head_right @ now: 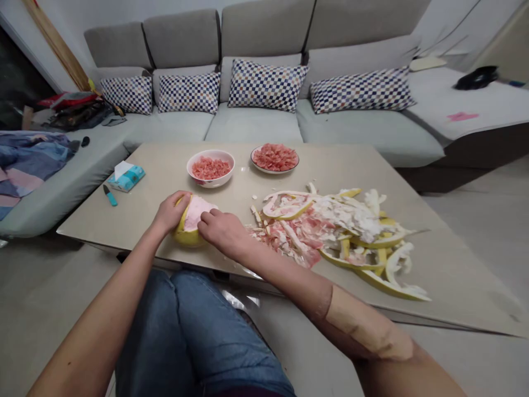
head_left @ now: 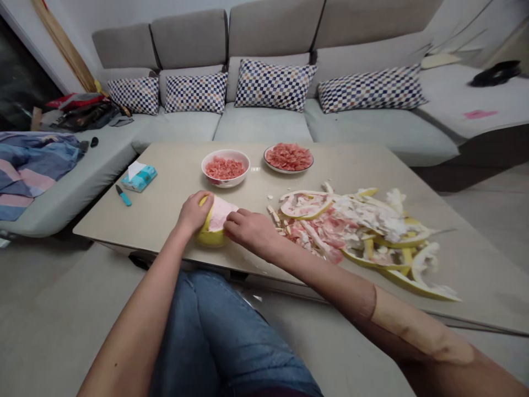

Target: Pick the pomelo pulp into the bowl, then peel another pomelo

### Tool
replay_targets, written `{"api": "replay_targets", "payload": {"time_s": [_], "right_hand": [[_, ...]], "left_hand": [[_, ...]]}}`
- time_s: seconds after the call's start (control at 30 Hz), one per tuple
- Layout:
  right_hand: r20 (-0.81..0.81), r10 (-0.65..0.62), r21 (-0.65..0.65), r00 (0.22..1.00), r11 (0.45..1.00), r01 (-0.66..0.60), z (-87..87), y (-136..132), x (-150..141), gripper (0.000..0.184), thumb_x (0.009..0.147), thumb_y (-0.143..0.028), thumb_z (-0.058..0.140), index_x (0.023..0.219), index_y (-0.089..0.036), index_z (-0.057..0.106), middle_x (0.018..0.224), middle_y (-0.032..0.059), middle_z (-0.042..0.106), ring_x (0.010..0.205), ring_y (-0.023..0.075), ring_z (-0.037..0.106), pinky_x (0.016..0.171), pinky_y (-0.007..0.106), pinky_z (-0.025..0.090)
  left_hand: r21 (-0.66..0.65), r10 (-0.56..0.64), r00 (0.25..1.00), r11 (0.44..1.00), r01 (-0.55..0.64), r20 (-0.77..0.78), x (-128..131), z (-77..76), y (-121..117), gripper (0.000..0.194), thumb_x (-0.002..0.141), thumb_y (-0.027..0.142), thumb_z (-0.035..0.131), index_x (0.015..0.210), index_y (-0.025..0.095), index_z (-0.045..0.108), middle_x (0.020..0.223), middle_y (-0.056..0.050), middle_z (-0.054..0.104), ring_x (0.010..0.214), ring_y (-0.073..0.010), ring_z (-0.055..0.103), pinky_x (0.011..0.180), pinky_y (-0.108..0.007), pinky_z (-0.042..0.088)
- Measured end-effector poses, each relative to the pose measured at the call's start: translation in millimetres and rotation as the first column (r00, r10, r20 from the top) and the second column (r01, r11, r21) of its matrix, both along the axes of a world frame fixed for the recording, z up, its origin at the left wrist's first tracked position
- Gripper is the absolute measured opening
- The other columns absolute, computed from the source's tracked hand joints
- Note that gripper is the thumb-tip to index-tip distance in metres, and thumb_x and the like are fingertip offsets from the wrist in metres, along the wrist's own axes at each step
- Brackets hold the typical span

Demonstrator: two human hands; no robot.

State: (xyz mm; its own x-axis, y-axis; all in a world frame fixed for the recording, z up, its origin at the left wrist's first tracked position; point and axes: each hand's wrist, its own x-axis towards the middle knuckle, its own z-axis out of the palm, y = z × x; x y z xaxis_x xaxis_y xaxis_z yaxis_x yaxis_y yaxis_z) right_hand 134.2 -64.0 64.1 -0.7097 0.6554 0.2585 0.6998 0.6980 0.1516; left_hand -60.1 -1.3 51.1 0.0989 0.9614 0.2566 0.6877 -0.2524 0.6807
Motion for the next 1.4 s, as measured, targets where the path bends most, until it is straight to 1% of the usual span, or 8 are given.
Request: {"api": "replay_targets", "payload": {"time_s": [0.27, 0.5, 0.63, 0.77, 0.87, 1.0, 1.17, 1.4], "right_hand": [[0.115, -0.028, -0.129, 0.993, 0.991, 0.043, 21.2, -9.1, -23.1, 0.026, 0.094, -0.008, 0.044, 0.102, -0.009, 0.068, 0.092, 0.0173, 0.066, 0.085, 0.0251, 0.056, 0.059, 0.03, 0.039], [-0.016, -0.154, -0.095, 0.988, 0.984, 0.152, 5.0, -5.3, -32.9, 0.023, 0.091, -0.013, 0.046, 0.095, -0.008, 0.068, 0.088, 0.0187, 0.066, 0.083, 0.0264, 0.056, 0.058, 0.031, 0.038], [-0.207, -0.213, -0.037, 0.955, 0.977, 0.21, -12.1, 0.0, -24.5, 0.015, 0.086, -0.023, 0.057, 0.086, -0.012, 0.067, 0.085, 0.0143, 0.068, 0.081, 0.0245, 0.057, 0.061, 0.03, 0.038], [-0.513, -0.29, -0.031, 0.808, 0.947, 0.32, -28.7, -5.3, -19.5, 0.011, 0.086, -0.021, 0.054, 0.085, -0.016, 0.064, 0.083, 0.0094, 0.067, 0.079, 0.0214, 0.058, 0.07, 0.03, 0.042], [-0.602, -0.265, -0.056, 0.753, 0.955, 0.292, -34.3, -14.1, -19.6, 0.014, 0.086, -0.023, 0.055, 0.095, -0.016, 0.063, 0.1, 0.0124, 0.068, 0.094, 0.0243, 0.06, 0.083, 0.033, 0.046], [-0.55, -0.359, -0.151, 0.754, 0.931, 0.333, -30.0, -23.1, -20.1, 0.042, 0.085, -0.03, 0.059, 0.122, -0.011, 0.056, 0.129, 0.022, 0.059, 0.11, 0.0306, 0.06, 0.088, 0.039, 0.048], [-0.338, -0.545, -0.321, 0.767, 0.833, 0.45, -25.9, -21.0, -19.5, 0.034, 0.088, -0.026, 0.051, 0.118, -0.011, 0.059, 0.103, 0.0166, 0.073, 0.083, 0.026, 0.069, 0.069, 0.03, 0.048], [-0.527, -0.5, -0.341, 0.687, 0.865, 0.368, -36.7, -5.2, -3.7, 0.035, 0.082, -0.012, 0.053, 0.113, -0.016, 0.066, 0.102, 0.0101, 0.075, 0.084, 0.0219, 0.07, 0.075, 0.03, 0.05]], "left_hand": [[-0.006, 0.03, 0.999, 1.0, -0.03, -0.024, 3.8, 1.2, -0.9, 0.033, 0.093, 0.04, 0.043, 0.103, 0.022, 0.069, 0.109, -0.006, 0.072, 0.106, -0.0229, 0.062, 0.097, -0.035, 0.046], [0.034, 0.068, 0.997, 0.997, -0.067, -0.037, 3.8, -1.1, -6.9, 0.035, 0.094, 0.041, 0.042, 0.106, 0.022, 0.069, 0.113, -0.008, 0.071, 0.109, -0.0249, 0.062, 0.098, -0.037, 0.045], [0.04, 0.07, 0.997, 0.997, -0.069, -0.021, 4.9, -2.1, -8.3, 0.035, 0.094, 0.041, 0.043, 0.107, 0.021, 0.069, 0.112, -0.008, 0.072, 0.108, -0.0248, 0.062, 0.098, -0.037, 0.045], [0.045, 0.094, 0.995, 0.995, -0.093, -0.015, 5.0, -4.6, -9.6, 0.034, 0.094, 0.04, 0.043, 0.106, 0.022, 0.069, 0.111, -0.008, 0.072, 0.108, -0.025, 0.061, 0.098, -0.038, 0.045], [0.055, 0.096, 0.995, 0.994, -0.096, 0.0, 1.9, -7.5, -12.3, 0.035, 0.095, 0.04, 0.042, 0.108, 0.021, 0.069, 0.112, -0.008, 0.072, 0.109, -0.0244, 0.061, 0.099, -0.037, 0.045], [0.078, 0.094, 0.995, 0.992, -0.097, 0.042, -1.7, -10.7, -15.9, 0.037, 0.095, 0.041, 0.041, 0.11, 0.02, 0.068, 0.114, -0.008, 0.071, 0.112, -0.0234, 0.06, 0.1, -0.036, 0.045], [0.086, 0.121, 0.992, 0.988, -0.125, 0.047, 1.9, -11.3, -17.4, 0.038, 0.095, 0.041, 0.042, 0.11, 0.02, 0.069, 0.116, -0.008, 0.071, 0.114, -0.0241, 0.06, 0.103, -0.038, 0.044], [0.102, 0.13, 0.989, 0.985, -0.136, 0.065, 0.4, -11.6, -19.3, 0.041, 0.095, 0.041, 0.042, 0.111, 0.018, 0.07, 0.116, -0.011, 0.071, 0.114, -0.0253, 0.06, 0.104, -0.039, 0.044]]}}
